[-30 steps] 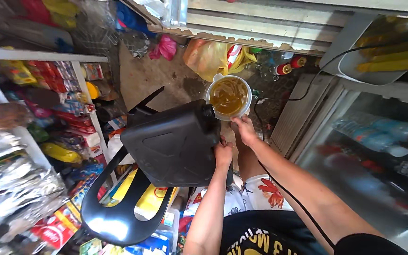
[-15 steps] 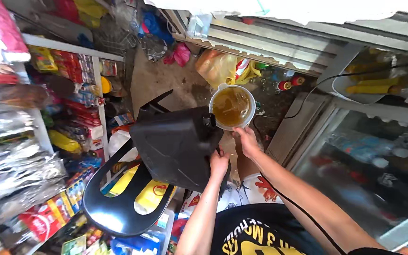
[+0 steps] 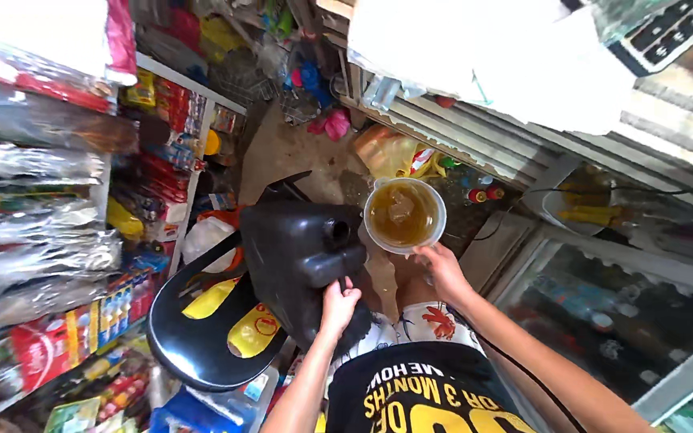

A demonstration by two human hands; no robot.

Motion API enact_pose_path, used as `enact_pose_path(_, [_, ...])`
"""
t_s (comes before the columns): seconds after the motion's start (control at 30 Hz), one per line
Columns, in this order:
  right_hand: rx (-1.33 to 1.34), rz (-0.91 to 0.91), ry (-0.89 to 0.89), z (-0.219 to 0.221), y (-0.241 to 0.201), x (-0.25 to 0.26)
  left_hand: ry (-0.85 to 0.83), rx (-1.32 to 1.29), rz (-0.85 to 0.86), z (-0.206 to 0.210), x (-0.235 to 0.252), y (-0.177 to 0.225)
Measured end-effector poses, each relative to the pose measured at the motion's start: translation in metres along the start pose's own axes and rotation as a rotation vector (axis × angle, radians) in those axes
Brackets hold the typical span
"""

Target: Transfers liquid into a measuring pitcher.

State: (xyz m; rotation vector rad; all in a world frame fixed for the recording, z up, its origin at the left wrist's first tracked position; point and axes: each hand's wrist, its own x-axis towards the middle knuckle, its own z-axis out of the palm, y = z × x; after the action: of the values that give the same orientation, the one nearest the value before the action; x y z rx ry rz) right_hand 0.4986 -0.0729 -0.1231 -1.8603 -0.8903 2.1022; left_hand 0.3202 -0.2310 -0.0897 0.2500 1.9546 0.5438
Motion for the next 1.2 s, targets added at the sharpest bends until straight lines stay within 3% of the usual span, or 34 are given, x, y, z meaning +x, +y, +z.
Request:
enact_pose_path(0.23, [-0.036, -0.082, -0.029, 0.008, -0.038, -0.038, 0.174, -0.250, -0.052, -0.141, -0.023, 0.000])
enact_pose_path(0.57, [-0.011, -0.197, -0.002, 0.037, -0.101, -0.108, -0.030, -0.155, -0.010, -0.250, -0.009, -0.039])
enact_pose_path(0.77, [0.068, -0.189, 0.036, 0.056, -0.149, -0.162, -0.143, 0.097, 0.098, -0.267, 0.005, -0.038])
enact_pose_path(0.9, [0.094, -0.224, 0.070, 0.062, -0.189, -0.197, -0.017, 0.304, 0.185, -0.273, -0.005, -0.038])
enact_pose_path(1.03, [0.094, -0.270, 0.094, 0.056, -0.220, -0.219, 0.213, 0.664, 0.306, -0.267, -0.031, -0.026])
enact_pose_path(1.13, [0.086, -0.286, 0.103, 0.045, -0.244, -0.229, 0.276, 0.769, 0.223, -0.276, -0.052, 0.008])
enact_pose_path(1.2, [0.095, -0.289, 0.093, 0.034, -0.260, -0.234, 0.368, 0.730, 0.344, -0.287, -0.060, 0.044])
